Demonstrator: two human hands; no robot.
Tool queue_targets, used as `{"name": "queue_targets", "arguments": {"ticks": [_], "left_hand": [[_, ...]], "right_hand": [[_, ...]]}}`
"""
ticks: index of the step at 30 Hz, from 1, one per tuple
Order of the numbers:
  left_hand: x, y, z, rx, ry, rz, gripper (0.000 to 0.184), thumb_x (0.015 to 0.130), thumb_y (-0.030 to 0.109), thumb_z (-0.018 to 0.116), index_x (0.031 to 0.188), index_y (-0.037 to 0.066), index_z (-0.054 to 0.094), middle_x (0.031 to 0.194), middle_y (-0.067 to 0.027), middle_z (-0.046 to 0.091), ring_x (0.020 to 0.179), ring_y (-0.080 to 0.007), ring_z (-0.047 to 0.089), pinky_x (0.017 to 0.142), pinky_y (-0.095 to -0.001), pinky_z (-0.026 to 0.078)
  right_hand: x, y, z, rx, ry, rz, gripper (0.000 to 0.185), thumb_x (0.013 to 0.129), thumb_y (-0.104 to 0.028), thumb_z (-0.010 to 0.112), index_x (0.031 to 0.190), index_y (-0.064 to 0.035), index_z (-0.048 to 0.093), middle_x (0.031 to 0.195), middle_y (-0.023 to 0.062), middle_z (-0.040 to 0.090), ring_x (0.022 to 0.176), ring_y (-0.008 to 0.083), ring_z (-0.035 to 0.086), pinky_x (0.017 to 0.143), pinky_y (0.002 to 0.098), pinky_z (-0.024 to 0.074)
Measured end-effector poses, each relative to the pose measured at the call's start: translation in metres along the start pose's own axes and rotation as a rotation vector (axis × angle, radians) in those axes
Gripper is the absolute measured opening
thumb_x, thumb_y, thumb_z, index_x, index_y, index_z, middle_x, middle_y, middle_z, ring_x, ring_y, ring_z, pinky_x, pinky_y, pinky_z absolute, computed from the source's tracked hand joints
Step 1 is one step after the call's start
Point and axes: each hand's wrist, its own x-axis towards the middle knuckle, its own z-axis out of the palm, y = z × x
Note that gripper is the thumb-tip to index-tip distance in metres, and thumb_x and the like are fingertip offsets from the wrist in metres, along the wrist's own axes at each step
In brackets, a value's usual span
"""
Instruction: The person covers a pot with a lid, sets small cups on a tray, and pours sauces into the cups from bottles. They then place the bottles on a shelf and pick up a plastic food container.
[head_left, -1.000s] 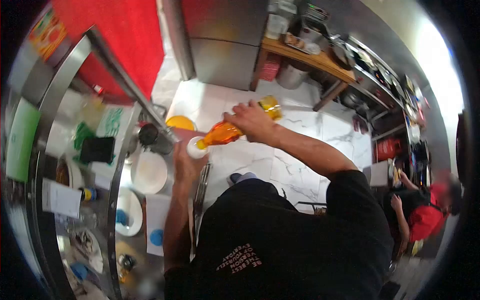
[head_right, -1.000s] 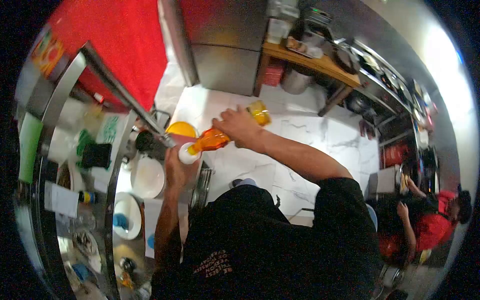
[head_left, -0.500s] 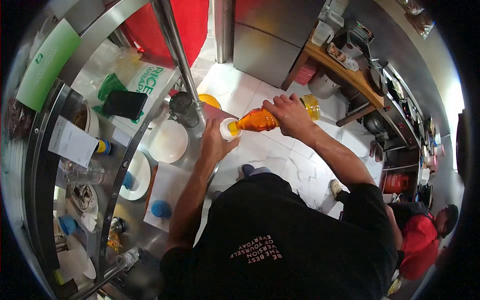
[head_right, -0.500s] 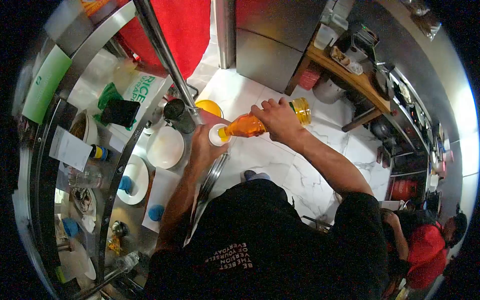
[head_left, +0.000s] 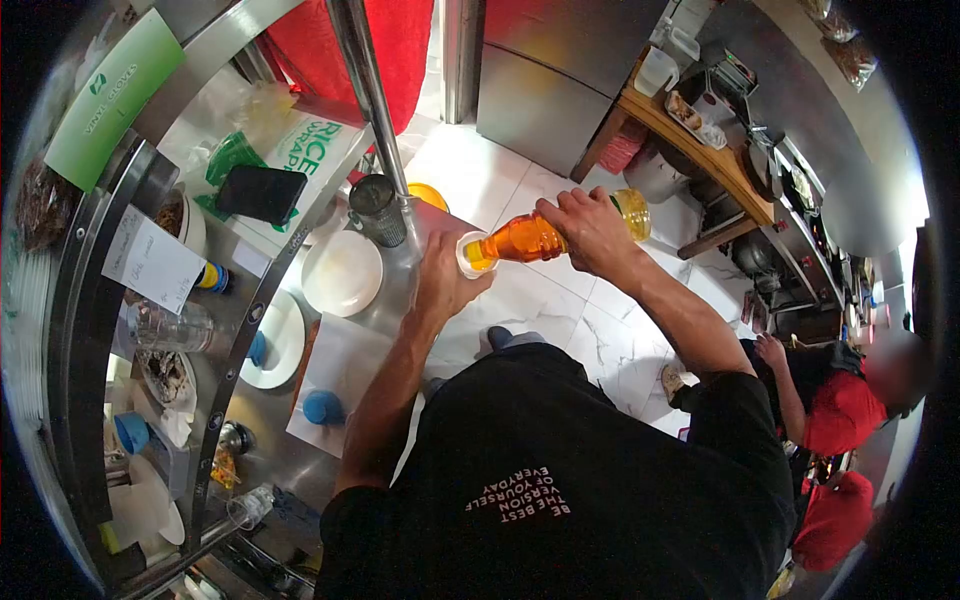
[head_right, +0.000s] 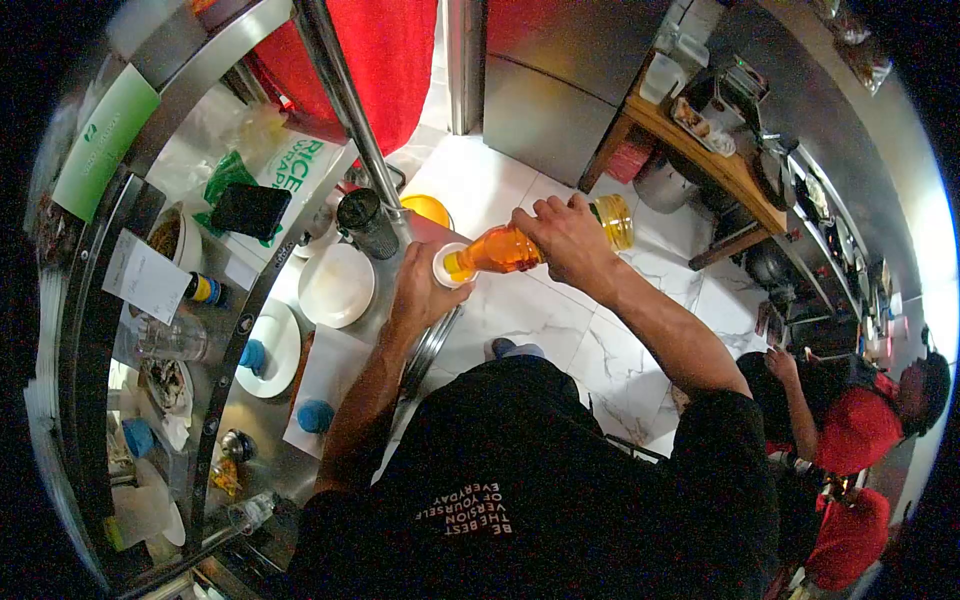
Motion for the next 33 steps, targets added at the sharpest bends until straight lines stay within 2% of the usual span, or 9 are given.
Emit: {"name": "queue_targets", "arguments": {"ticks": [3, 6, 9, 12, 15, 24, 33], "left_hand": [[0.0, 0.001, -0.001, -0.009, -0.006, -0.001, 0.06, 0.068, 0.018, 0.089, 0.119, 0.003, 0.061, 0.113, -0.018, 0.057, 0.104, -0.038, 0.062, 0.091, -0.0456, 0.053], [0.0, -0.001, 0.001, -0.014, -0.002, 0.011, 0.06, 0.068, 0.019, 0.088, 0.119, 0.003, 0.061, 0.113, -0.018, 0.057, 0.104, -0.0381, 0.062, 0.091, -0.046, 0.053], [0.001, -0.001, 0.002, -0.019, 0.005, 0.028, 0.06, 0.068, 0.018, 0.088, 0.119, 0.003, 0.061, 0.114, -0.0182, 0.057, 0.104, -0.0382, 0.062, 0.092, -0.0463, 0.053], [0.001, 0.001, 0.002, -0.027, -0.012, 0.006, 0.059, 0.068, 0.019, 0.088, 0.118, 0.003, 0.061, 0.113, -0.0183, 0.057, 0.105, -0.0385, 0.061, 0.092, -0.0466, 0.052], [0.002, -0.002, 0.004, -0.016, -0.022, 0.003, 0.059, 0.068, 0.019, 0.088, 0.118, 0.003, 0.06, 0.113, -0.0183, 0.057, 0.105, -0.0388, 0.061, 0.092, -0.0469, 0.052], [0.002, -0.007, 0.007, -0.024, -0.023, 0.014, 0.06, 0.068, 0.02, 0.088, 0.118, 0.003, 0.059, 0.111, -0.018, 0.057, 0.105, -0.0387, 0.06, 0.091, -0.0478, 0.051], [0.002, -0.001, 0.004, -0.035, -0.039, 0.03, 0.057, 0.067, 0.018, 0.088, 0.117, 0.006, 0.062, 0.113, -0.0179, 0.058, 0.105, -0.0385, 0.06, 0.09, -0.0483, 0.052]], "right_hand": [[-0.002, -0.001, -0.001, -0.009, 0.02, -0.007, 0.07, 0.065, -0.007, 0.082, 0.129, -0.0154, 0.055, 0.107, 0.0075, 0.063, 0.108, 0.0248, 0.06, 0.089, 0.0434, 0.0424], [-0.004, 0.001, -0.001, -0.022, 0.073, -0.032, 0.061, 0.072, -0.006, 0.075, 0.129, -0.0151, 0.054, 0.101, 0.0075, 0.062, 0.101, 0.0255, 0.06, 0.087, 0.0415, 0.0421], [-0.005, 0.001, 0.001, -0.047, 0.072, -0.021, 0.061, 0.073, -0.006, 0.075, 0.129, -0.0158, 0.054, 0.102, 0.0074, 0.062, 0.102, 0.0255, 0.059, 0.087, 0.0415, 0.0422], [-0.007, 0.003, 0.002, -0.035, 0.069, -0.01, 0.061, 0.073, -0.007, 0.075, 0.129, -0.0162, 0.054, 0.102, 0.0073, 0.061, 0.102, 0.0256, 0.059, 0.087, 0.0418, 0.0423], [-0.008, 0.003, 0.006, -0.03, 0.003, 0.033, 0.07, 0.068, -0.006, 0.08, 0.132, -0.0156, 0.053, 0.105, 0.0072, 0.063, 0.106, 0.0251, 0.06, 0.088, 0.044, 0.0437], [-0.02, 0.001, 0.012, 0.05, 0.089, 0.058, 0.065, 0.068, -0.005, 0.077, 0.128, -0.0149, 0.055, 0.101, 0.0071, 0.062, 0.1, 0.027, 0.06, 0.084, 0.0449, 0.0427], [-0.032, -0.006, 0.025, 0.1, 0.089, 0.148, 0.072, 0.065, -0.007, 0.079, 0.131, -0.0146, 0.053, 0.105, 0.0082, 0.063, 0.104, 0.0289, 0.06, 0.086, 0.046, 0.0443]]}}
